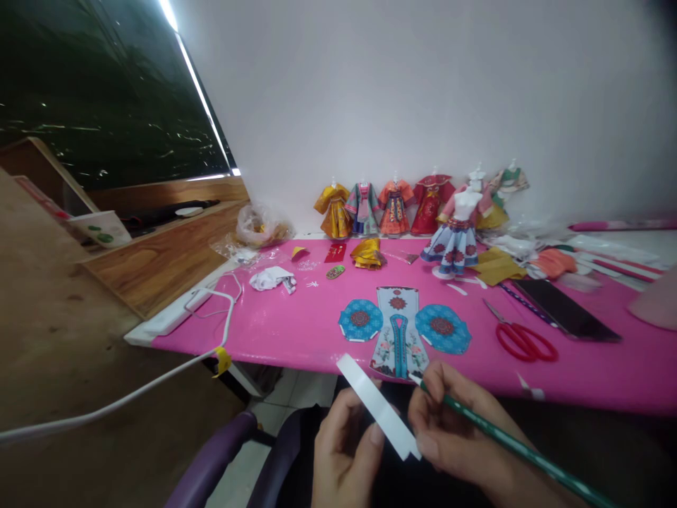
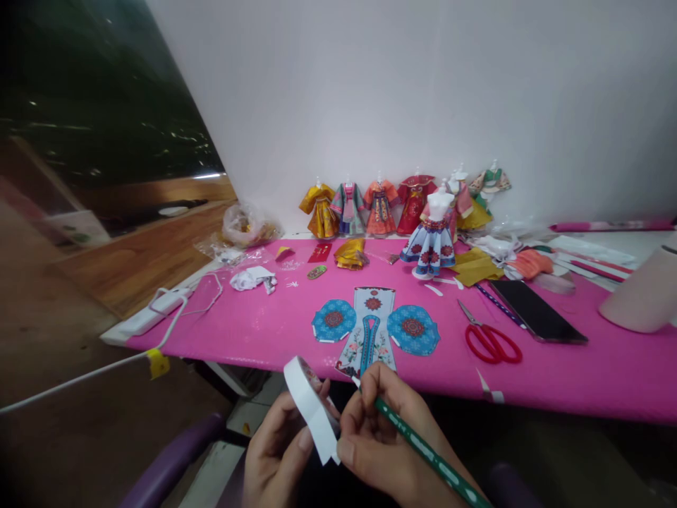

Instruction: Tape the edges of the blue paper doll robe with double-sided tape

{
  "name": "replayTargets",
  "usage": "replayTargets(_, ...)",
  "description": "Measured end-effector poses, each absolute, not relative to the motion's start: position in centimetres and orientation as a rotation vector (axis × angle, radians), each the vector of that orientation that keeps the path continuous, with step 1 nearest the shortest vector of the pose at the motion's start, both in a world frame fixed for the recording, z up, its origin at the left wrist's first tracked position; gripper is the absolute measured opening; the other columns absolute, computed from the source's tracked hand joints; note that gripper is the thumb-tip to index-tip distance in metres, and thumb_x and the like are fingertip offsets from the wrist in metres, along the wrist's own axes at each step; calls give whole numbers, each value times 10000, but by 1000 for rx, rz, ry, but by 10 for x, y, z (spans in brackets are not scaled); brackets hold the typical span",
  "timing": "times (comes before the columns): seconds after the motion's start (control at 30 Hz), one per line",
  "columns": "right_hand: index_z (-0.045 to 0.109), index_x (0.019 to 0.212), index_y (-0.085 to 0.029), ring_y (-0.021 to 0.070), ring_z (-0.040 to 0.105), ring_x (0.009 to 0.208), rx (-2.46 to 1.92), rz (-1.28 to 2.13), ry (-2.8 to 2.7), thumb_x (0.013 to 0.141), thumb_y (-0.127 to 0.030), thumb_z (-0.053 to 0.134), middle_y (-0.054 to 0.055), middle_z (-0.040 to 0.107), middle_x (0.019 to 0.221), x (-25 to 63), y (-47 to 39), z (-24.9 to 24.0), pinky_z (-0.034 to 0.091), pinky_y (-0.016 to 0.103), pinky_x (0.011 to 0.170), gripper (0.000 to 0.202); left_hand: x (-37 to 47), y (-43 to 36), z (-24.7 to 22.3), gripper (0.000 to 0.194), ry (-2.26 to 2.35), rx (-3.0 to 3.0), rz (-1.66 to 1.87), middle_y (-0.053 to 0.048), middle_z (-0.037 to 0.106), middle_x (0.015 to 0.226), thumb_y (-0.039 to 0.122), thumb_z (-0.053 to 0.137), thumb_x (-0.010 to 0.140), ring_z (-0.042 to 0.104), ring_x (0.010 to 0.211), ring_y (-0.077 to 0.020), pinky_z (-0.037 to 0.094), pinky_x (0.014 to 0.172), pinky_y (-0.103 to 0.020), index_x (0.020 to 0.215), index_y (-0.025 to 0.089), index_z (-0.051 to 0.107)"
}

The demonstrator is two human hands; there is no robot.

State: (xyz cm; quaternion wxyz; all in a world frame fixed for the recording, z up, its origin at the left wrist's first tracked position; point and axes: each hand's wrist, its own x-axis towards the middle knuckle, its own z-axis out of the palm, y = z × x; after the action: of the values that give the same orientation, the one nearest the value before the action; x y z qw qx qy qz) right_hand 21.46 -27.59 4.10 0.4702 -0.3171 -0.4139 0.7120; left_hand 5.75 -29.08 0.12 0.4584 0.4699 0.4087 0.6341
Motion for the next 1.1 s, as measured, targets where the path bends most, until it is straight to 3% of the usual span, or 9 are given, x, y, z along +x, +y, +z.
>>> replayTargets(0.2, 344, 788, -234, 40, 461, 535, -797, 1716, -1053, 652, -223, 858, -78, 633, 677, 215, -274, 40, 255, 189, 509, 532, 57, -289, 1, 267, 1024, 1125, 1580, 16, 720, 787, 471, 788, 803, 645, 736, -149, 526, 734, -209, 994, 285, 791)
replayTargets(0.37, 330, 808, -239, 45, 411, 539, -781, 1690, -1126, 696, -365, 872, -66, 629, 713, 218, -271, 30, 246, 200, 514, 568, 59, -291, 2, 316, 1056, 1070, 1598, -12, 784, 849, 483, 808, 778, 715, 782, -180, 555, 743, -226, 996, 255, 791)
replayTargets(0.53, 408, 852, -237, 84, 433, 589, -793, 1605, -1260, 801, -465, 785, -17, 637, 800, 220, -265, 27, 351, 217, 541, 443, 51, -288, -7, 324, 1089, 1027, 1595, -26, 817, 1019, 466, 816, 769, 751, 906, -209, 583, 772, -224, 1026, 271, 784)
replayTargets(0.63, 546, 965, -227, 128, 511, 642, -939, 1434, -1377, 922, -506, 592, 19, 651, 872, 224, -258, 28, 467, 272, 603, 286, 46, -284, -13, 286, 1089, 1104, 1519, -40, 826, 980, 415, 823, 773, 766, 864, -217, 603, 762, -236, 1005, 251, 789)
replayTargets(0.7, 630, 1083, -226, 156, 549, 681, -1055, 1262, -1453, 998, -499, 396, 35, 655, 900, 229, -253, 28, 508, 317, 660, 369, 47, -283, -16, 305, 1108, 1066, 1558, -36, 828, 955, 431, 834, 757, 767, 842, -213, 605, 758, -229, 994, 246, 786)
replayTargets(0.77, 692, 1073, -236, 180, 568, 717, -1162, 1104, -1498, 1020, -467, 307, 32, 637, 853, 236, -247, 26, 509, 340, 705, 453, 50, -282, -17, 331, 1119, 1015, 1617, -28, 827, 949, 459, 839, 745, 763, 823, -198, 598, 752, -206, 993, 247, 784)
replayTargets(0.93, 624, 951, -230, 181, 591, 716, -1412, 713, -1537, 969, -363, 515, -11, 611, 781, 262, -220, 17, 490, 314, 659, 173, 48, -277, -27, 320, 1025, 1074, 1555, -53, 829, 925, 436, 833, 759, 775, 778, -210, 613, 709, -211, 1006, 236, 797)
replayTargets(1.0, 604, 946, -205, 174, 610, 723, -1505, 544, -1556, 968, -348, 571, -10, 626, 806, 280, -200, 12, 506, 319, 666, 149, 43, -274, -32, 304, 991, 1103, 1513, -61, 831, 927, 420, 825, 769, 781, 779, -225, 625, 700, -229, 1014, 242, 800)
replayTargets(1.1, 647, 1041, -170, 199, 651, 890, -1612, 330, -1673, 975, -345, 625, 42, 671, 1011, 319, -165, 8, 545, 399, 811, 189, 36, -272, -38, 307, 1020, 1091, 1497, -63, 829, 972, 406, 803, 795, 783, 819, -222, 624, 733, -229, 1063, 255, 789)
